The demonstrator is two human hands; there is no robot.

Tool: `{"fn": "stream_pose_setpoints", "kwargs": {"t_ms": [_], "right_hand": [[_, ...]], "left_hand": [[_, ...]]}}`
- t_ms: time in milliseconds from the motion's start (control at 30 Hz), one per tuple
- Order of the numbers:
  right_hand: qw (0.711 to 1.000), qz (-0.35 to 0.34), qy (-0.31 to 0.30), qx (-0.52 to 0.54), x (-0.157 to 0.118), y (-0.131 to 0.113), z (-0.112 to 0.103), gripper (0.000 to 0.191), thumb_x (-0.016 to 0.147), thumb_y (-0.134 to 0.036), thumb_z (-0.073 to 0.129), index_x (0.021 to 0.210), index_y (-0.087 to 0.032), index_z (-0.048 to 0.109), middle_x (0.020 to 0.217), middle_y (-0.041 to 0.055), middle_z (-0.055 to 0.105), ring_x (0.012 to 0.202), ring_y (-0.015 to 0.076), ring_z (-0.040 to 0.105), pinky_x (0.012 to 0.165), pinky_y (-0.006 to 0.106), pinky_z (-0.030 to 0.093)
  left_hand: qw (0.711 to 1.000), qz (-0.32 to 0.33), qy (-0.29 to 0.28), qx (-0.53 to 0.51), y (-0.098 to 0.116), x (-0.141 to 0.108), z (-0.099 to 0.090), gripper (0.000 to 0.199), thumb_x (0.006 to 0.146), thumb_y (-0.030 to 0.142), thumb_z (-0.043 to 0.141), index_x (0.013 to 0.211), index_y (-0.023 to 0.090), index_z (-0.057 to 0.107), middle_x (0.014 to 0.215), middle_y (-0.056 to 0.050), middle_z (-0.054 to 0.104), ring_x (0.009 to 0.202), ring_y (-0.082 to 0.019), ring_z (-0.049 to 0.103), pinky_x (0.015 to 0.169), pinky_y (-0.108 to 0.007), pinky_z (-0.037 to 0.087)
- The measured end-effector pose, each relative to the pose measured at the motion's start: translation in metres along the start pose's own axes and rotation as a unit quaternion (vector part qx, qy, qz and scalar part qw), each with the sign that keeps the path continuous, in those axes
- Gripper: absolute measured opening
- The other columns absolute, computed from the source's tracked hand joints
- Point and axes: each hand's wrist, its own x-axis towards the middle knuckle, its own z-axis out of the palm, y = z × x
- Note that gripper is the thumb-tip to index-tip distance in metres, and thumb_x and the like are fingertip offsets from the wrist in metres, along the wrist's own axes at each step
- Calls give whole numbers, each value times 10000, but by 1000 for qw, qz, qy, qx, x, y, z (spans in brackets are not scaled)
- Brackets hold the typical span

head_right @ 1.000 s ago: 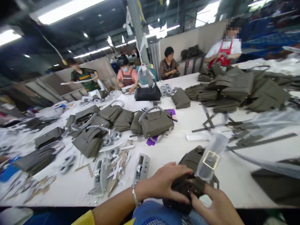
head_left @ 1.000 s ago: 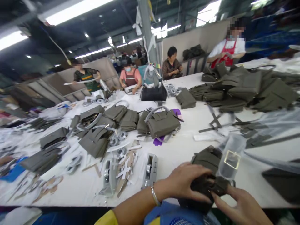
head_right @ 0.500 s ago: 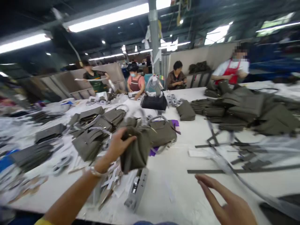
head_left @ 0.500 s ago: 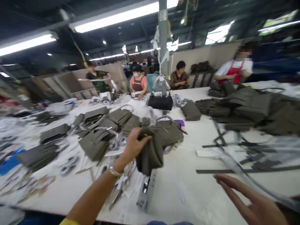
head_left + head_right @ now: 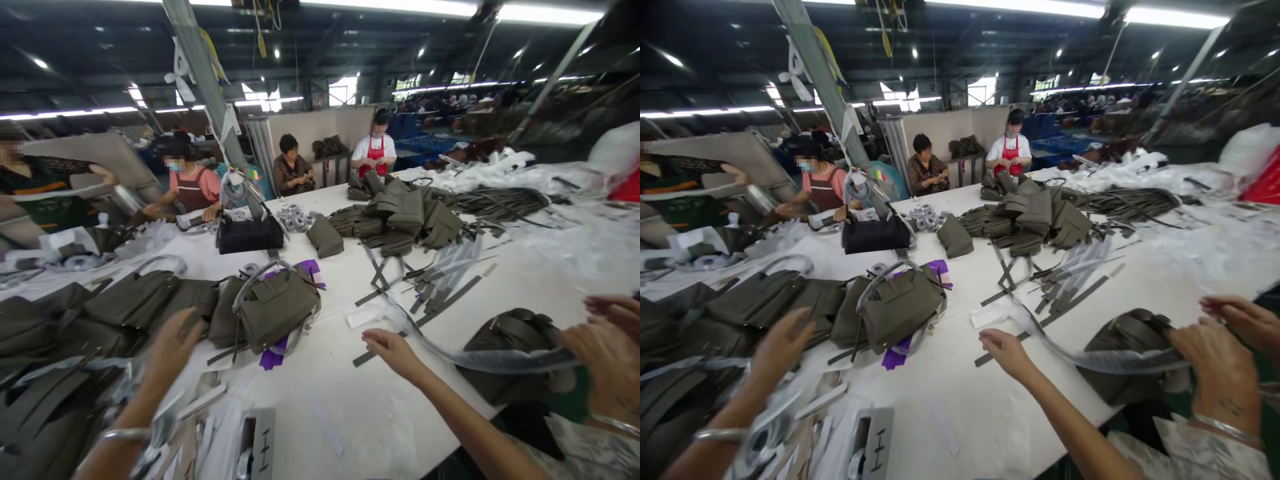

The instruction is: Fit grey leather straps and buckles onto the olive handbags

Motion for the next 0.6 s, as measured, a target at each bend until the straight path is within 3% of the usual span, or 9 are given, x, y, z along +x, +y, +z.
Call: {"fn": "stream_pose_setpoints", "kwargs": {"t_ms": [67,133,233,333,433,533,600], "right_hand": [[999,35,12,20,40,9,-4,389,801,-405,581,1098,-167,659,1031,87,718,900,227,690,766,328,556],[997,64,33,24,85,15,-10,412,803,-405,588,1139,-171,641,1067,88,705,916,218,683,719,298,557],[995,77,62,10,157,19,-23,436,820,-386,582,1195,-165,613,1136,110,678,936,214,672,713,283,548],[991,89,98,-19,235,20,-34,485,825,-378,585,1241,-130,584,1197,156,646,992,241,651,782,314,529],[983,108,139,-51,313,20,-47,574,820,-404,604,1294,-86,544,1251,203,604,1094,287,605,908,355,472],[975,125,163,-83,380,17,-54,709,820,-462,607,1372,-44,454,1316,257,535,1174,341,548,961,401,431],[976,118,154,-101,417,12,-42,745,839,-494,584,1399,-35,409,1343,275,498,1208,360,515,969,424,422]], "left_hand": [[996,70,-47,-26,32,-10,66,428,853,447,442,1200,221,554,1323,-51,577,1239,-286,526,996,-419,471],[993,97,-69,-16,60,-14,121,452,882,409,436,1270,196,532,1387,-92,520,1279,-279,492,1056,-433,417],[991,105,-69,44,88,-10,176,521,913,405,432,1387,189,443,1472,-141,418,1369,-307,373,1076,-504,371],[986,108,-61,112,100,-2,211,503,922,394,438,1397,228,447,1477,-149,417,1379,-334,351,1070,-586,326],[980,123,-68,140,97,-3,238,497,914,400,455,1387,250,468,1491,-151,399,1374,-342,361,1067,-600,323],[981,108,-72,143,91,-12,252,543,910,403,460,1438,296,387,1546,-112,305,1406,-324,309,1097,-580,309],[982,88,-90,140,91,-20,250,570,909,397,463,1459,328,333,1570,-85,247,1426,-311,267,1119,-573,288]]}}
